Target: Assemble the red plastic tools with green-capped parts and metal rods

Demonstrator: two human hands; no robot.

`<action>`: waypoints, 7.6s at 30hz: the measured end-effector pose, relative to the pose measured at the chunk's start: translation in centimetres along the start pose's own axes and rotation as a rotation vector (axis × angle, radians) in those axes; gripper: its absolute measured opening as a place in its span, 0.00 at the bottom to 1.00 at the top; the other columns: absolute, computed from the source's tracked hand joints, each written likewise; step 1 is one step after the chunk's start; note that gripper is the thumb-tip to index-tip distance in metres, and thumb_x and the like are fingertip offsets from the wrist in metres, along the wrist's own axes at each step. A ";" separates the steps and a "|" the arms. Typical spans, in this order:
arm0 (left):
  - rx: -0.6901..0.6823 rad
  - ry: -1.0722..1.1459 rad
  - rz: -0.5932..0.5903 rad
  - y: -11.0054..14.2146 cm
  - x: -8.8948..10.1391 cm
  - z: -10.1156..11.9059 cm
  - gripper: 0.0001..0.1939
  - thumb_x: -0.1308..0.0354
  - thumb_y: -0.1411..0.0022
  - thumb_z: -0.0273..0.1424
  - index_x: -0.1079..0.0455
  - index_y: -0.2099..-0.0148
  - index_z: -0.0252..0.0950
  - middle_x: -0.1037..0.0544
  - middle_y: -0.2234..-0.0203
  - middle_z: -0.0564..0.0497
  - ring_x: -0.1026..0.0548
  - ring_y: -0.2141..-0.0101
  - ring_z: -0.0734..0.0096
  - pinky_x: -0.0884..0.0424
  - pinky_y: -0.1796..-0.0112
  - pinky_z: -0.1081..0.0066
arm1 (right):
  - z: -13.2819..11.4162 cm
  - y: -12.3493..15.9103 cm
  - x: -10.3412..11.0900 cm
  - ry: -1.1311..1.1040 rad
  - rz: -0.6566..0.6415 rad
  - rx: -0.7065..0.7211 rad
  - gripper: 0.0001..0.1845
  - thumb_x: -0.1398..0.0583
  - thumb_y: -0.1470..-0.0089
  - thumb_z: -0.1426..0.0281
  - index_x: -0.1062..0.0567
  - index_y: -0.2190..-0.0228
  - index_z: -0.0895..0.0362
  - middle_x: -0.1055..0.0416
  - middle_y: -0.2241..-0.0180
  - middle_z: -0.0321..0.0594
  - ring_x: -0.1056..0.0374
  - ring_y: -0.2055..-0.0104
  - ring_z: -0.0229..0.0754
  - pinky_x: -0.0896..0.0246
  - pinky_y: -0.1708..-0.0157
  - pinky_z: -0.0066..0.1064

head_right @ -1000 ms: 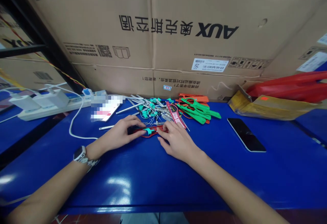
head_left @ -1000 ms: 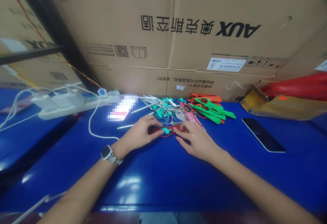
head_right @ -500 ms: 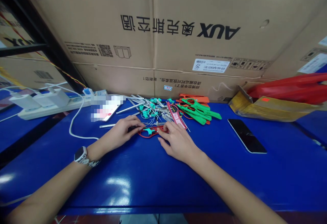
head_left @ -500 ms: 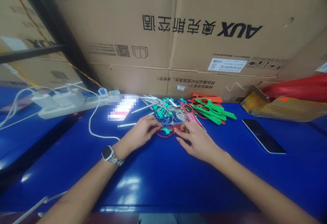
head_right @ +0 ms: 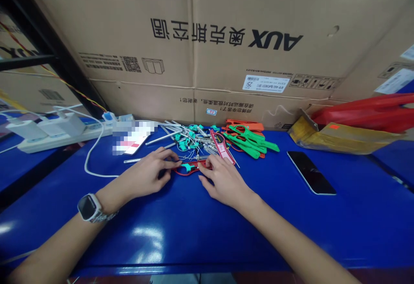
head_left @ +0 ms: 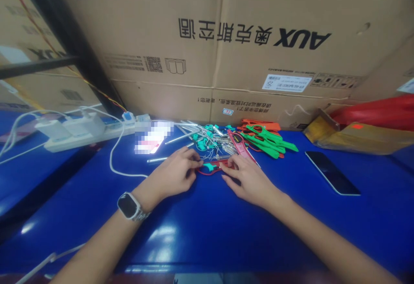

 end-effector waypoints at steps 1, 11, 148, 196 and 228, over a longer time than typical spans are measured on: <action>0.011 0.003 -0.010 0.1 0.0 -0.1 0.20 0.48 0.41 0.22 0.23 0.49 0.38 0.26 0.53 0.45 0.30 0.53 0.58 0.34 0.48 0.56 | 0.0 0.0 0.0 0.006 -0.002 0.000 0.17 0.43 0.38 0.66 0.22 0.50 0.54 0.32 0.61 0.47 0.34 0.59 0.47 0.33 0.59 0.41; 0.017 -0.054 0.104 -0.1 1.6 1.7 0.17 0.46 0.36 0.31 0.27 0.46 0.38 0.28 0.54 0.44 0.32 0.53 0.55 0.34 0.51 0.53 | -0.3 0.0 0.2 0.019 0.008 -0.011 0.17 0.43 0.37 0.65 0.22 0.51 0.57 0.32 0.62 0.47 0.34 0.60 0.47 0.33 0.59 0.41; 0.199 0.248 0.063 0.3 1.1 -3.9 0.11 0.46 0.43 0.23 0.28 0.57 0.36 0.26 0.66 0.50 0.29 0.72 0.70 0.33 0.68 0.69 | -1.1 -4.1 -1.8 -0.351 0.108 -0.093 0.09 0.37 0.43 0.67 0.24 0.59 0.55 0.29 0.63 0.41 0.35 0.59 0.45 0.39 0.56 0.40; 0.142 0.140 0.054 0.0 1.1 -3.6 0.14 0.49 0.30 0.36 0.24 0.54 0.39 0.21 0.62 0.47 0.25 0.62 0.62 0.30 0.59 0.65 | 0.6 -5.5 -1.2 -0.732 0.192 -0.226 0.04 0.38 0.43 0.69 0.24 0.70 0.55 0.26 0.69 0.36 0.31 0.66 0.39 0.36 0.63 0.33; 0.176 0.093 0.012 0.3 0.4 -4.1 0.14 0.49 0.33 0.35 0.24 0.51 0.38 0.22 0.58 0.45 0.25 0.56 0.56 0.30 0.54 0.59 | 1.2 -3.9 -1.7 -0.452 0.152 -0.110 0.06 0.38 0.42 0.73 0.20 0.65 0.54 0.26 0.65 0.40 0.31 0.62 0.41 0.35 0.60 0.35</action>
Point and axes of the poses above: each hand's wrist, its own y-axis away from the middle knuckle, its own x-axis out of the back of the hand, z = x × y, the point moved 9 cm from there along -y, towards the middle knuckle
